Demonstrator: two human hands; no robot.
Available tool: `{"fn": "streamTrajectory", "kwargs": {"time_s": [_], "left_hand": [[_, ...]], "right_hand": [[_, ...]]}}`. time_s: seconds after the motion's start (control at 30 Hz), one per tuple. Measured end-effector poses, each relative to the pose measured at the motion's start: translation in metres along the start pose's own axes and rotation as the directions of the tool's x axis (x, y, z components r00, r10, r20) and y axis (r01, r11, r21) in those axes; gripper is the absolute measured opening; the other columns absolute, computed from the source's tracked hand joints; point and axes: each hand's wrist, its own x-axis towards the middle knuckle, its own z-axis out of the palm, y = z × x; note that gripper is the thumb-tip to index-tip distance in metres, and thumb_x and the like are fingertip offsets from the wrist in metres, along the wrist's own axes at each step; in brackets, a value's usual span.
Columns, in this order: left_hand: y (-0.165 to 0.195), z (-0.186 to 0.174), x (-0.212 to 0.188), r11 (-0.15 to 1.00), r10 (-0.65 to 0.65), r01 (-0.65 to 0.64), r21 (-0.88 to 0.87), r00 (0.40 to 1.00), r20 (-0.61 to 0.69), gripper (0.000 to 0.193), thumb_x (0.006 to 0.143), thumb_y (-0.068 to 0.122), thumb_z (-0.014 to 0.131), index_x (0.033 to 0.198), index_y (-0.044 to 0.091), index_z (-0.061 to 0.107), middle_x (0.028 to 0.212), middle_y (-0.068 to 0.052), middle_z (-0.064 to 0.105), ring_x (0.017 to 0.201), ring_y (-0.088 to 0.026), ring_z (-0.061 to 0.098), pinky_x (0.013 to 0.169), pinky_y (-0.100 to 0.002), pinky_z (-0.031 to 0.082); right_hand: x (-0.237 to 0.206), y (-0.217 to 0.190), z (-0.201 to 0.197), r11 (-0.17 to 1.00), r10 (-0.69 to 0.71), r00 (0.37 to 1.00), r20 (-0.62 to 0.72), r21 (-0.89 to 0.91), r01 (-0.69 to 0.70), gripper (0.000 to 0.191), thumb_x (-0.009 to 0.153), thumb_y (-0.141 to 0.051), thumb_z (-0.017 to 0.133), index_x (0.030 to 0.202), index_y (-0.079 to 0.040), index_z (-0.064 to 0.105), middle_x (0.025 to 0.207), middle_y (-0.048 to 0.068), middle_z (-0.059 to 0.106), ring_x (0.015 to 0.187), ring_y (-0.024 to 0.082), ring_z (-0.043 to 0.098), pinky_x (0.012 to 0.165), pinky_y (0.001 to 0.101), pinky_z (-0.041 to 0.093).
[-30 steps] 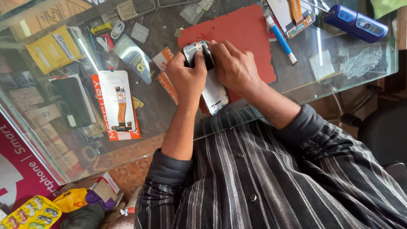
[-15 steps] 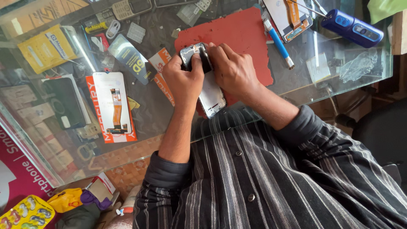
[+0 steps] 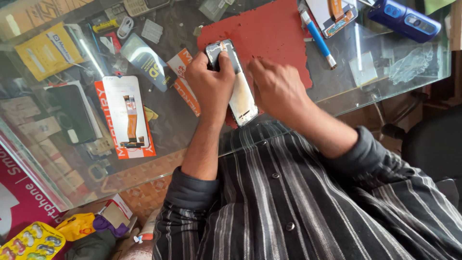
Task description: The person disassembles a smartphone at a glass workbench. They pry off the back cover, lift out the battery with their fingers, then use a screwdriver to remove screws from the frame and handle internal components with tweezers.
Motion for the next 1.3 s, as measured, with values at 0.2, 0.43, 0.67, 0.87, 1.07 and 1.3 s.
{"fn": "streamTrajectory", "kwargs": {"time_s": [0.2,0.43,0.67,0.87,1.07,1.3], "left_hand": [[-0.001,0.001,-0.002,0.999,-0.024,0.024,-0.029,1.0,0.013,0.018,0.088,0.01,0.072,0.079,-0.003,0.064,0.066,-0.009,0.061,0.057,-0.021,0.06,0.055,-0.037,0.046],[-0.005,0.003,-0.006,0.996,-0.056,0.056,-0.064,0.998,-0.002,0.02,0.089,0.01,0.071,0.078,-0.004,0.063,0.066,-0.008,0.062,0.056,-0.018,0.061,0.054,-0.035,0.047],[-0.013,0.005,0.0,0.996,-0.071,0.073,-0.047,0.997,0.024,0.02,0.087,0.012,0.073,0.077,-0.003,0.064,0.064,-0.01,0.066,0.055,-0.02,0.063,0.056,-0.036,0.048],[-0.014,0.007,0.002,0.999,-0.046,0.046,-0.028,0.999,-0.007,0.023,0.086,0.013,0.075,0.072,-0.002,0.065,0.064,-0.01,0.068,0.055,-0.019,0.065,0.055,-0.036,0.049],[-0.013,0.007,0.003,0.995,-0.08,0.08,-0.064,0.997,0.014,0.02,0.086,0.012,0.074,0.072,-0.002,0.067,0.062,-0.01,0.067,0.053,-0.019,0.064,0.053,-0.036,0.047],[-0.012,0.007,0.002,0.996,-0.081,0.081,-0.048,0.997,-0.007,0.021,0.085,0.012,0.074,0.072,-0.003,0.066,0.062,-0.011,0.067,0.053,-0.022,0.063,0.054,-0.038,0.047]], "right_hand": [[-0.028,-0.009,-0.008,0.999,0.03,0.998,0.055,0.016,-0.031,0.03,0.092,-0.002,0.066,0.121,0.002,0.061,0.093,0.015,0.064,0.075,0.038,0.066,0.058,0.0467,0.05],[-0.083,-0.025,-0.01,0.996,0.08,0.993,0.083,0.038,-0.083,0.045,0.086,0.001,0.062,0.13,0.005,0.056,0.096,0.016,0.062,0.07,0.038,0.064,0.051,0.0464,0.047],[-0.004,0.029,0.043,0.999,-0.013,0.984,-0.177,0.045,0.021,0.024,0.101,-0.004,0.067,0.124,-0.004,0.061,0.094,0.011,0.063,0.077,0.036,0.065,0.058,0.0462,0.049],[0.004,0.023,0.035,0.997,-0.071,0.976,-0.205,0.025,0.078,0.033,0.096,-0.001,0.066,0.129,-0.002,0.062,0.095,0.009,0.064,0.075,0.032,0.067,0.055,0.0426,0.05],[0.003,0.027,0.043,0.994,-0.105,0.969,-0.223,-0.045,0.097,0.035,0.095,-0.002,0.067,0.129,-0.003,0.061,0.098,0.007,0.066,0.076,0.029,0.068,0.054,0.0398,0.05],[0.004,0.025,0.044,0.995,-0.098,0.973,-0.209,-0.05,0.089,0.041,0.093,0.0,0.067,0.133,-0.001,0.06,0.097,0.008,0.064,0.076,0.027,0.068,0.055,0.0395,0.052]]}}
